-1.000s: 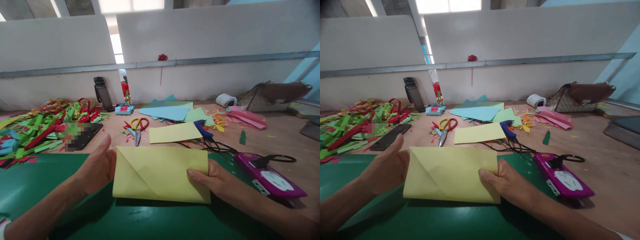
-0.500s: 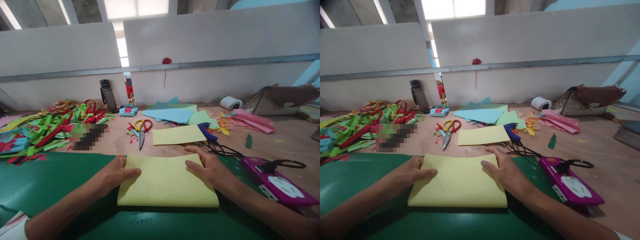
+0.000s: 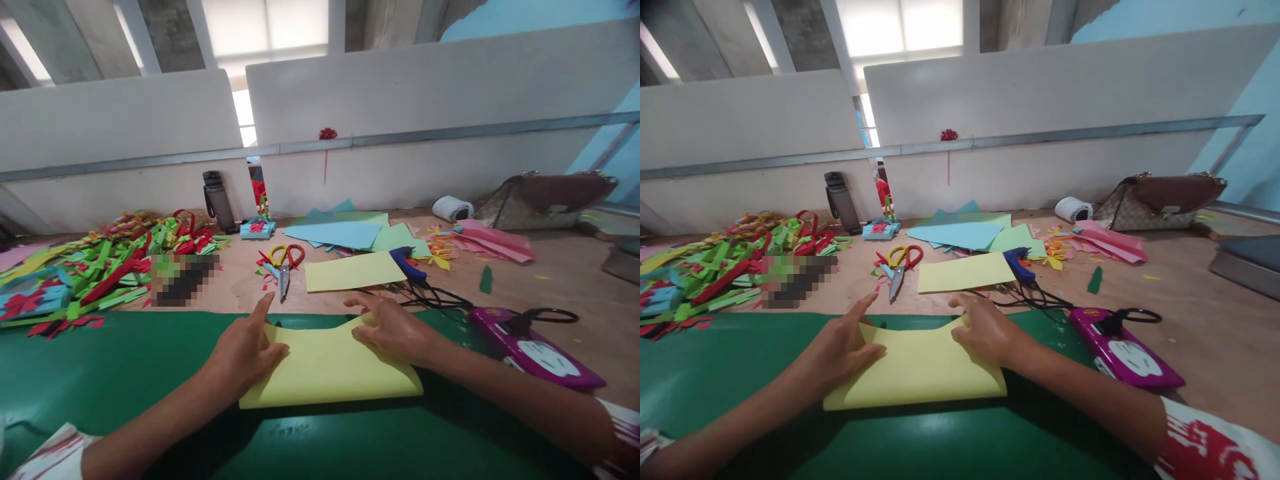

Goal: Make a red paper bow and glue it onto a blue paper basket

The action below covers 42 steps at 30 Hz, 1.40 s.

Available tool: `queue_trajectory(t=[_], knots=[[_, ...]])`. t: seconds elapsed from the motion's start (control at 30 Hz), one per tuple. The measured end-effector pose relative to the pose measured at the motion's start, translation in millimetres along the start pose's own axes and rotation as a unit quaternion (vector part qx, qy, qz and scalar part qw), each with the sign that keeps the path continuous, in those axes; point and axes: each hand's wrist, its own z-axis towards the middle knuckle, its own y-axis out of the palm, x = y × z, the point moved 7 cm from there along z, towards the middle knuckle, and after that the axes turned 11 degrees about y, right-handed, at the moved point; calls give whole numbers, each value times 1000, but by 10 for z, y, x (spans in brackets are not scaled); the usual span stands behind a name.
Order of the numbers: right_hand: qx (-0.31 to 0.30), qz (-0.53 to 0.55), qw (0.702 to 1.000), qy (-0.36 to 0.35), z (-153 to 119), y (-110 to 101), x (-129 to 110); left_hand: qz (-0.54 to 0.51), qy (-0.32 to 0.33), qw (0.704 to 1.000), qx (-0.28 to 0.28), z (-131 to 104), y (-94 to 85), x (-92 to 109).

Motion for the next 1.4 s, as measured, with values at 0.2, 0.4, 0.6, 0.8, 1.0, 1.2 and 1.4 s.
queue_trajectory(t=[0.2,0.4,0.6,0.8,1.0,1.2,1.4], knots=[[14,-1,1000,-18,-33,53,-1,187,222,957,25,-99,74,631],[29,-17,997,-68,-69,105,24,104,279,940,-166,-230,609,868],[24,-9,997,-67,-33,121,33,51,229,950,-205,-283,611,710],[-3,-1,1000,-22,19,158,113,41,224,949,-217,-289,565,697],[-8,12,1000,26,57,165,234,41,233,948,-212,-271,596,662],[-46,25,998,37,79,222,225,51,227,948,-218,-276,616,657],[-44,18,999,26,46,211,209,70,255,944,-198,-289,648,656]])
